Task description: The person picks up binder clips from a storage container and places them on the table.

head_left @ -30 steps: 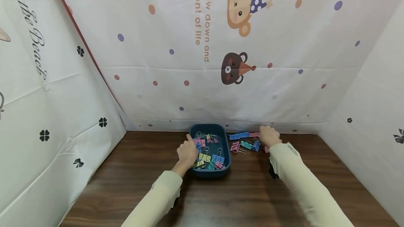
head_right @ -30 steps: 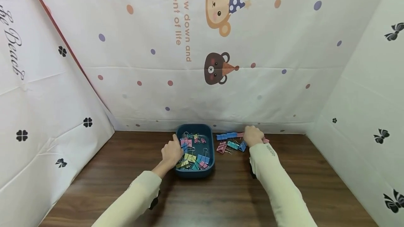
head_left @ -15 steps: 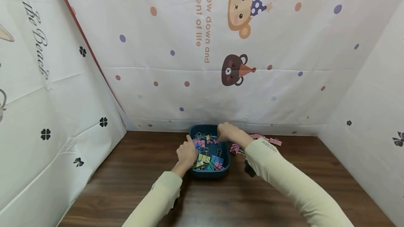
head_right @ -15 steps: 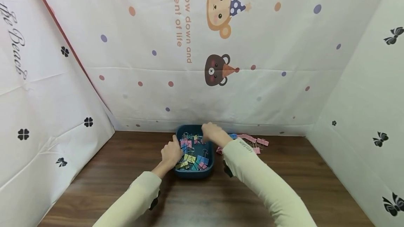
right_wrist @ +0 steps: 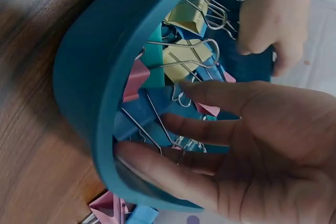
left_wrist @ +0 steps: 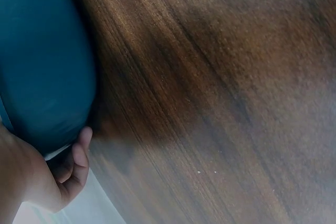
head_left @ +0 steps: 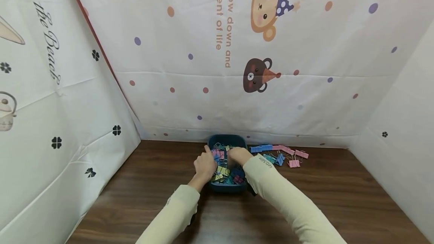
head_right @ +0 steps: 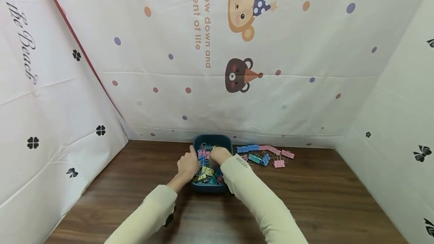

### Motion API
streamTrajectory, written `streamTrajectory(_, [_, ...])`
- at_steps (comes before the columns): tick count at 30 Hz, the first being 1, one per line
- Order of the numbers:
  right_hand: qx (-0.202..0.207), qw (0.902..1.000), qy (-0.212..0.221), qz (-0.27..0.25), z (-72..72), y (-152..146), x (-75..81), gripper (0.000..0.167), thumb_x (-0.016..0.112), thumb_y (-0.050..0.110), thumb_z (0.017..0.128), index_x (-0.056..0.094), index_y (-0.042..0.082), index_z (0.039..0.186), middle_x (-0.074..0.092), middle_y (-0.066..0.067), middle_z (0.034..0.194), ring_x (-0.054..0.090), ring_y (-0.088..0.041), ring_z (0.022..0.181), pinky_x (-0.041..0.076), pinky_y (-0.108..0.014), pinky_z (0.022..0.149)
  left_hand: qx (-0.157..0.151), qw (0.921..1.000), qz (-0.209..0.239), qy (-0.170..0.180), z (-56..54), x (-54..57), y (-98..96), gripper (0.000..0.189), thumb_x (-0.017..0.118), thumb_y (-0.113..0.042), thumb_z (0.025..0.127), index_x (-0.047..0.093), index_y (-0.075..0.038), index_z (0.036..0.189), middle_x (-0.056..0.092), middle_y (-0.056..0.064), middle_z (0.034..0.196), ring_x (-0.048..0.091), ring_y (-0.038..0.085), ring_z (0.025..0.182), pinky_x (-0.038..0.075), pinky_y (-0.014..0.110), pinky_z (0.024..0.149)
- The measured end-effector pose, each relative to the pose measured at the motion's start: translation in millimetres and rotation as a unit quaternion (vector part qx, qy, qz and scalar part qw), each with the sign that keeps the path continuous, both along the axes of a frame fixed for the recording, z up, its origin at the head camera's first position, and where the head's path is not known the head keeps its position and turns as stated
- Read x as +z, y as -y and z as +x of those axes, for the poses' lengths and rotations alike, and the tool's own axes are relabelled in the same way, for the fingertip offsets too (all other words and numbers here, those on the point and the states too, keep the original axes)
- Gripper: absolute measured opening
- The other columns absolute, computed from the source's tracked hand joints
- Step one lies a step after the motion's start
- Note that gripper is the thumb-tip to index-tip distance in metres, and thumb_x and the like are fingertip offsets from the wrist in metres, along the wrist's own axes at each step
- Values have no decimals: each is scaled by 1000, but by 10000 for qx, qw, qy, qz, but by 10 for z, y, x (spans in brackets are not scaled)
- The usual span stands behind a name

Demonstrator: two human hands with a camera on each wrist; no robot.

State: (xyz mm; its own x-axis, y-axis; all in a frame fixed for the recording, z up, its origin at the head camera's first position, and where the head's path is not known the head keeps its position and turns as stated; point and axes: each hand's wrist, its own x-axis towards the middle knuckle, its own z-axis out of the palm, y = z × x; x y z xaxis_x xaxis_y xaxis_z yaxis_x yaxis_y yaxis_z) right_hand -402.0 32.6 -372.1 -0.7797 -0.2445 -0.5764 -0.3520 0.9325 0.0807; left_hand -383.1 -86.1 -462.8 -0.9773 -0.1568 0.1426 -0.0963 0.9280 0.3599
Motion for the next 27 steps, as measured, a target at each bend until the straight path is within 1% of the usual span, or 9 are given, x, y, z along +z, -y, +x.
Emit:
streamTrajectory(1, [107,9998,124,112,-21,11,-6,32,60,21,100,60,9,71,53,1,78,40,-11,64,34,-26,66,3,10000,12,9,4,5,-8,73,73,-20,92,39,5,152,58,11,62,59,25,54,57,46,60])
streamTrajectory(3, [226,9988,342,273,-62,30,-17,48,57,18,101,41,17,56,34,5,63,26,-8,54,27,-24,59,6,10000,24,11,11,17,-20,74,73,-20,92,39,5,152,60,12,63,60,26,55,58,47,61])
streamTrajectory(8, [362,9969,624,322,-141,49,-47,55,50,14,103,33,21,51,23,8,56,16,-5,49,21,-22,53,46,10000,23,-61,9,29,-17,74,75,-22,91,41,5,151,67,16,73,66,30,63,59,49,64])
streamTrajectory(15, [153,9996,157,162,-102,58,-106,54,54,12,101,32,19,52,30,3,65,19,-8,54,25,-25,59,42,10000,15,-25,12,11,-11,74,74,-23,92,40,5,152,73,20,85,71,33,71,60,49,68])
streamTrajectory(21, [-126,9996,74,255,-144,105,-198,51,53,10,99,34,16,53,37,0,72,22,-10,57,27,-26,61,52,10000,80,-9,18,5,-9,74,74,-21,92,40,5,152,71,19,81,69,32,69,60,48,66])
streamTrajectory(22, [-166,9995,80,247,-155,113,-209,49,53,10,99,35,16,53,40,-2,76,23,-11,58,27,-27,61,65,9999,85,1,19,7,-8,74,74,-21,92,40,5,152,70,19,80,69,32,68,60,48,66])
streamTrajectory(23, [-202,9994,70,275,-233,118,-292,47,54,12,98,38,16,54,44,-2,81,24,-11,57,27,-27,59,84,9999,88,17,18,10,-6,74,74,-21,92,39,5,152,71,19,80,69,32,68,60,48,66])
streamTrajectory(25, [-220,9994,59,243,-254,116,-315,39,53,13,98,44,15,60,54,-6,94,26,-12,60,28,-28,61,114,9999,79,9,21,21,-4,75,74,-21,91,40,5,152,71,19,81,69,31,68,60,47,65])
streamTrajectory(27, [-178,9998,-4,117,-235,89,-293,28,52,16,100,58,12,73,58,-8,111,32,-14,65,31,-29,64,130,9999,38,-8,21,33,-3,76,75,-22,91,40,5,152,71,19,82,69,31,68,60,47,64])
